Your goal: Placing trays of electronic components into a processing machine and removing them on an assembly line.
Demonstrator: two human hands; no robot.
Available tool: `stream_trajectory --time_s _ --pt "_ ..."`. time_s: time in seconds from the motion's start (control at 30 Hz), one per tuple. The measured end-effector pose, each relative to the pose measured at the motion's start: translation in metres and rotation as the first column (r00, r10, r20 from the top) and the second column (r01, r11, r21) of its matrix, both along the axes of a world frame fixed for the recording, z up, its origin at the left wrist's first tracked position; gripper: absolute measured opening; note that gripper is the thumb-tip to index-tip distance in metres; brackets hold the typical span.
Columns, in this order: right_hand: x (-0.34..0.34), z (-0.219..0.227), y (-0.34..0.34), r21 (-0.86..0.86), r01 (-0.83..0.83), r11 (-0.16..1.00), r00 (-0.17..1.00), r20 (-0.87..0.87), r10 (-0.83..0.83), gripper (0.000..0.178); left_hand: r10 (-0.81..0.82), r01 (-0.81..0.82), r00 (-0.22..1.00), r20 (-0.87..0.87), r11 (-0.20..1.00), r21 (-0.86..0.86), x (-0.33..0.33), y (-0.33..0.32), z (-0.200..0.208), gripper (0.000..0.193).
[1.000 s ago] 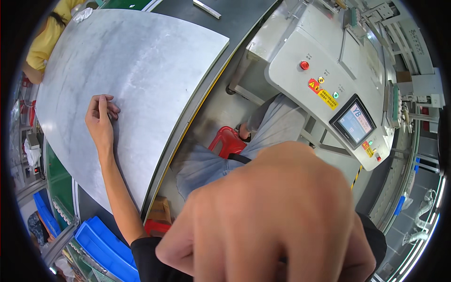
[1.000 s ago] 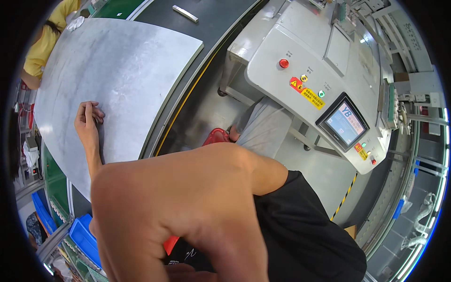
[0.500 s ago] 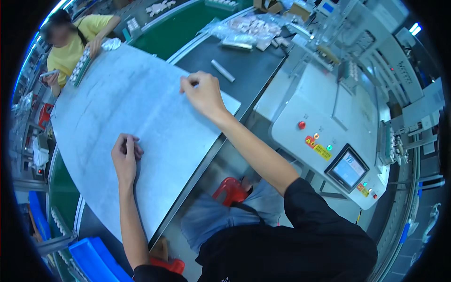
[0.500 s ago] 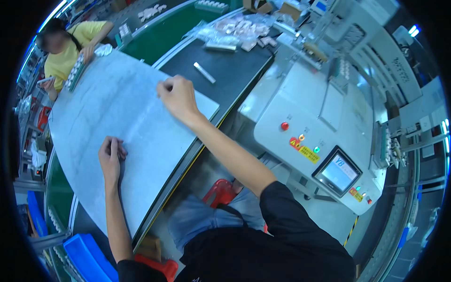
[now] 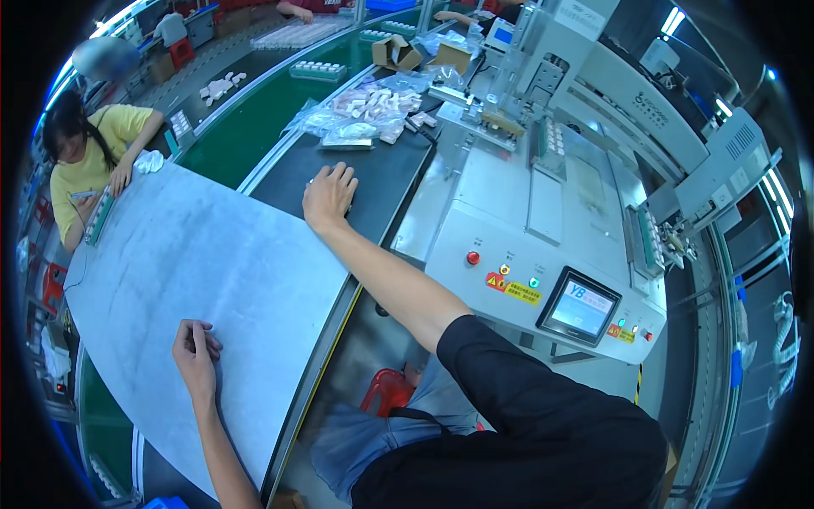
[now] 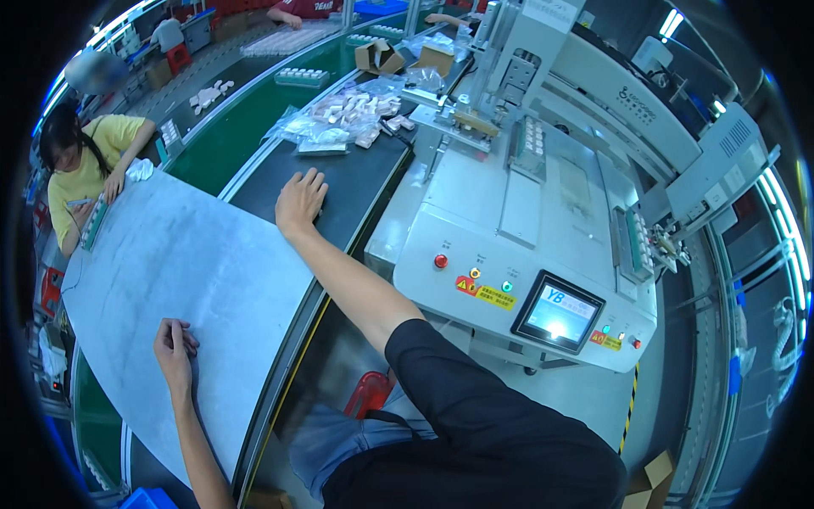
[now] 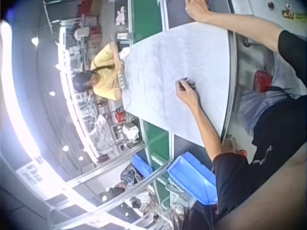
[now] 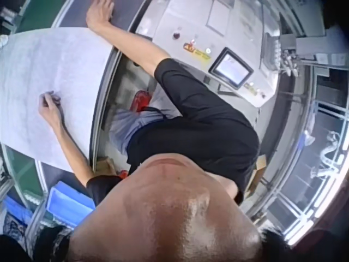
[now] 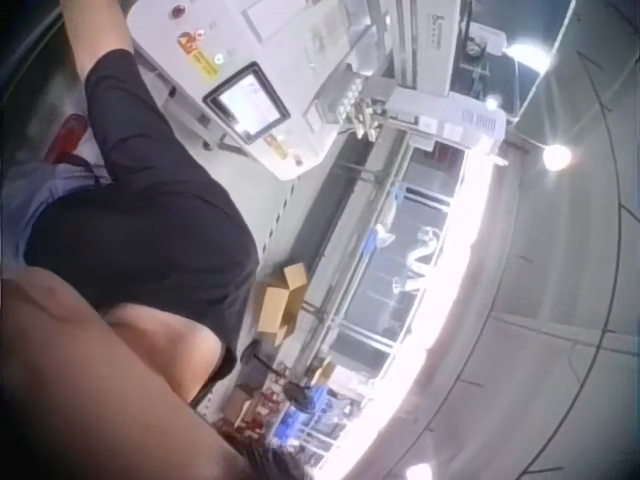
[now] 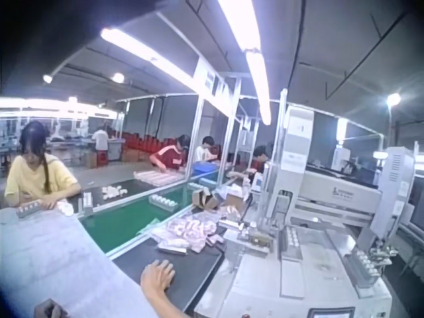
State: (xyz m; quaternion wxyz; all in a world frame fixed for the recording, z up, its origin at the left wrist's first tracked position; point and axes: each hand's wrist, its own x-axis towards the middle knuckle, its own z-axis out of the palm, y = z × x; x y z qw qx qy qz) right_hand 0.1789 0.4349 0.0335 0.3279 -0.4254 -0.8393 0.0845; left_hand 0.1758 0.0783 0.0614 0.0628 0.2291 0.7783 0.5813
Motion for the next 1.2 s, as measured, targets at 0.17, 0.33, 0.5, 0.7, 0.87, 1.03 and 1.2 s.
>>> stream_trajectory --time_s 0.17,0.33,0.5,0.7,0.87,1.03,1.2 --pt "0.0 -0.001 0.0 0.035 -0.03 0.999 0.999 0.025 0.029 0.026 -0.008 0.007 1.0 0.016 1.0 0.015 0.0 -0.004 0.0 0.027" --pt "-0.001 -0.005 0.002 0.108 -0.051 0.993 0.998 -0.021 0.054 0.019 0.002 -0.002 1.0 0.011 1.0 0.022 0.003 -0.002 0.003 0.026" --pt "0.001 0.002 -0.003 0.154 -0.202 0.967 0.945 -0.23 0.234 0.014 -0.008 0.008 1.0 0.017 1.0 0.01 0.004 -0.004 0.004 0.026" --pt "-0.012 -0.013 0.013 0.275 -0.173 0.946 0.975 -0.089 0.205 0.018 0.01 -0.012 0.999 -0.04 0.998 -0.064 -0.003 0.002 -0.008 0.027" --pt "-0.015 -0.008 -0.005 0.233 -0.22 0.947 0.961 -0.116 0.252 0.044 0.006 -0.012 0.994 -0.109 0.998 -0.058 -0.018 -0.011 -0.022 0.03" --pt "-0.008 -0.01 0.001 0.248 -0.237 0.939 0.954 -0.121 0.273 0.05 0.003 -0.005 0.999 -0.053 1.0 -0.025 -0.02 -0.006 -0.025 0.031" --pt "-0.007 -0.003 -0.009 0.149 -0.3 0.942 0.941 -0.117 0.318 0.052 -0.007 0.004 0.996 -0.089 1.0 -0.031 -0.028 -0.017 -0.033 0.03"
